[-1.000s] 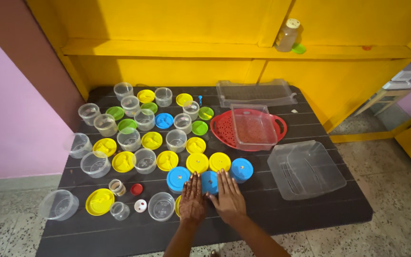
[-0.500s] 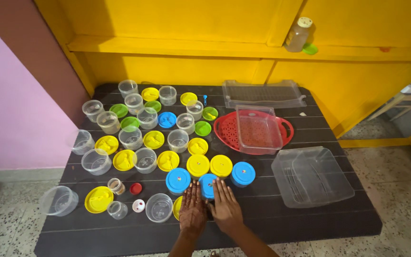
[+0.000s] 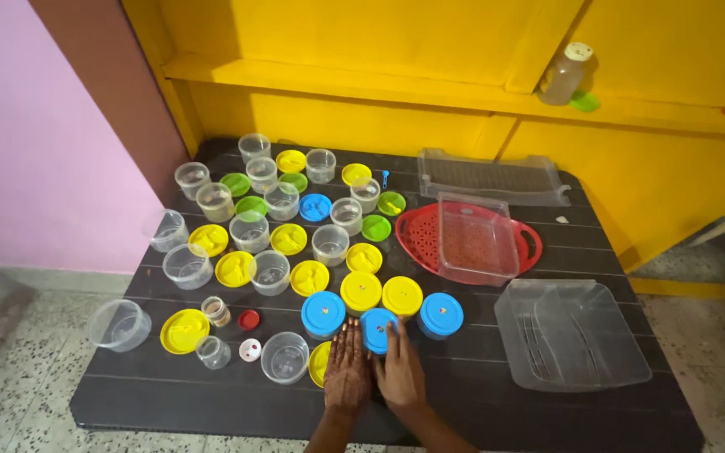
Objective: The person sorts and organizes numerous small plastic containers and their lids on a table. They repeatedly pick up containers, match them with corresponding lids, and place them back on the table in a more orderly arrangement.
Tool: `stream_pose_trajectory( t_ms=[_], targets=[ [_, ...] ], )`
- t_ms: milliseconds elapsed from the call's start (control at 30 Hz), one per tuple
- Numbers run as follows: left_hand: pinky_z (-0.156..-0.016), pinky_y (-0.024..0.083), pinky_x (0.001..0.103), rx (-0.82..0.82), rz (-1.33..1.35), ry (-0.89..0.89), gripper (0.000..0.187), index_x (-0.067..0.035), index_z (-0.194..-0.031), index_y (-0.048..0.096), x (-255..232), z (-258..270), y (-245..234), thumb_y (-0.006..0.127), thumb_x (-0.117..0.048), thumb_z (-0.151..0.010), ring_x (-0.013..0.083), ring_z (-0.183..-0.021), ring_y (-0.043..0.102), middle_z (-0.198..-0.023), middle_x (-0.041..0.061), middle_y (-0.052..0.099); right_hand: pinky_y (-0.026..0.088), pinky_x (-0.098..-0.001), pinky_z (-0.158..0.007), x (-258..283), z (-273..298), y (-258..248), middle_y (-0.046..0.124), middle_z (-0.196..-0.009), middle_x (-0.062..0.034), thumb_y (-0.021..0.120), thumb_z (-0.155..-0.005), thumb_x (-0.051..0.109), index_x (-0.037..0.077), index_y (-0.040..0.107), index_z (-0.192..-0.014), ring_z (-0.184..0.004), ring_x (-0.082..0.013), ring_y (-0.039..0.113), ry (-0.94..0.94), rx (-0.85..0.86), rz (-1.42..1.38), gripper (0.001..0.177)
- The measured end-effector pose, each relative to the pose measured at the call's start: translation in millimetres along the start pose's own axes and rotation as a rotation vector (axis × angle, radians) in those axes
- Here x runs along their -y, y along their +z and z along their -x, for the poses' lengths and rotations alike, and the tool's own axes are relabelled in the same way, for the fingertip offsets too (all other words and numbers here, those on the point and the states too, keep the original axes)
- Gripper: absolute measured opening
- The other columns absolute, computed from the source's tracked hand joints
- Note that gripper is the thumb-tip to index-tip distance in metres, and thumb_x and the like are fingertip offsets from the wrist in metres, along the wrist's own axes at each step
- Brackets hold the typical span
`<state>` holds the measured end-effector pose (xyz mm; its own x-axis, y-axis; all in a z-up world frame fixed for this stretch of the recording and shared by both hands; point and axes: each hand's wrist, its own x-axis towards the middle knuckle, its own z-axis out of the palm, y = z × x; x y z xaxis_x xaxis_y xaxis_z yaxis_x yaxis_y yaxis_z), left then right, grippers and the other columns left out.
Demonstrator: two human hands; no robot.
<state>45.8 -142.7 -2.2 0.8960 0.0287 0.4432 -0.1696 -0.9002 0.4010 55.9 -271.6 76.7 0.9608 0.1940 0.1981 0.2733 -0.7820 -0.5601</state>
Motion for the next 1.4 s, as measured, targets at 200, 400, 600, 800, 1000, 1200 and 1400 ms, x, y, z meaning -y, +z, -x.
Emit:
stream_pose_trajectory(
  t_ms=[200, 400, 600, 800, 1000, 1200, 1400],
  targets=[
    [-0.123, 0.019, 0.044, 0.03, -0.002, -0.097, 0.07, 0.002, -0.158, 0.02, -13.0, 0.6, 11.6, 0.048, -0.023, -0.099, 0.0281, -0.152, 0.027, -0.165, 0.017, 0.028, 0.049, -0.0466, -0.102, -0.5, -4.0, -2.1, 0.031, -0.158, -0.0246, 0.072, -0.089, 0.021, 0.002, 0.038, -0.146, -0.135, -0.046, 0.046, -0.02, -0.056, -0.059, 0.069],
    [-0.124, 0.02, 0.046, 0.012, 0.059, -0.035, 0.072, 0.004, -0.157, 0.02, -12.6, -0.6, 11.2, 0.051, -0.017, -0.096, 0.0318, -0.152, 0.029, -0.164, 0.02, 0.029, 0.049, -0.0458, -0.101, -1.2, -4.3, -2.7, 0.04, -0.148, -0.021, 0.078, -0.079, 0.009, 0.006, 0.04, -0.141, -0.131, -0.0453, 0.05, 0.101, -0.086, -0.213, 0.073],
    [-0.123, 0.022, 0.049, -0.064, 0.148, 0.053, 0.074, 0.007, -0.155, 0.024, -35.6, -15.1, 6.0, 0.055, -0.012, -0.092, 0.035, -0.152, 0.029, -0.164, 0.022, 0.03, 0.042, -0.0459, -0.107, -8.3, -3.2, -12.0, 0.046, -0.137, -0.0223, 0.08, -0.073, 0.003, 0.004, 0.037, -0.146, -0.131, -0.0408, 0.048, 0.105, -0.204, -0.341, 0.084],
    [-0.125, 0.026, 0.049, -0.151, 0.282, 0.173, 0.073, 0.005, -0.158, 0.029, -49.9, -36.8, -36.9, 0.057, -0.006, -0.092, 0.0345, -0.155, 0.034, -0.166, 0.02, 0.035, 0.053, -0.0371, -0.096, -16.1, -9.8, -14.9, 0.054, -0.128, -0.0168, 0.078, -0.08, 0.004, 0.008, 0.029, -0.153, -0.116, -0.0275, 0.061, 0.24, -0.205, -0.67, 0.088],
    [-0.121, 0.028, 0.051, -0.204, 0.373, 0.096, 0.08, -0.001, -0.153, 0.039, -66.4, -72.6, -77.0, 0.065, -0.002, -0.077, 0.0369, -0.148, 0.039, -0.156, 0.018, 0.045, 0.054, -0.036, -0.093, -15.5, -39.7, -34.7, 0.05, -0.137, -0.0085, 0.084, -0.076, 0.015, 0.018, 0.022, -0.156, -0.115, -0.0204, 0.062, 0.497, -0.008, -0.998, 0.101],
    [-0.123, 0.033, 0.049, -0.246, 0.41, 0.241, 0.075, -0.004, -0.152, 0.044, -67.1, -108.1, -103.0, 0.064, 0.003, -0.08, 0.0341, -0.149, 0.043, -0.156, 0.015, 0.049, 0.049, -0.0316, -0.102, 10.1, -75.4, -81.6, 0.049, -0.149, -0.0044, 0.086, -0.08, 0.022, 0.022, 0.016, -0.163, -0.128, -0.0146, 0.056, 0.33, 0.133, -0.94, 0.108],
    [-0.121, 0.03, 0.052, -0.139, 0.37, 0.303, 0.078, -0.006, -0.153, 0.044, -57.7, -116.7, -119.5, 0.065, 0.003, -0.078, 0.0354, -0.148, 0.04, -0.158, 0.016, 0.047, 0.053, -0.0355, -0.102, 30.1, -76.9, -114.6, 0.061, -0.143, -0.0098, 0.087, -0.073, 0.019, 0.032, 0.034, -0.159, -0.124, -0.0203, 0.064, 0.35, 0.236, -0.796, 0.101]
  ],
)
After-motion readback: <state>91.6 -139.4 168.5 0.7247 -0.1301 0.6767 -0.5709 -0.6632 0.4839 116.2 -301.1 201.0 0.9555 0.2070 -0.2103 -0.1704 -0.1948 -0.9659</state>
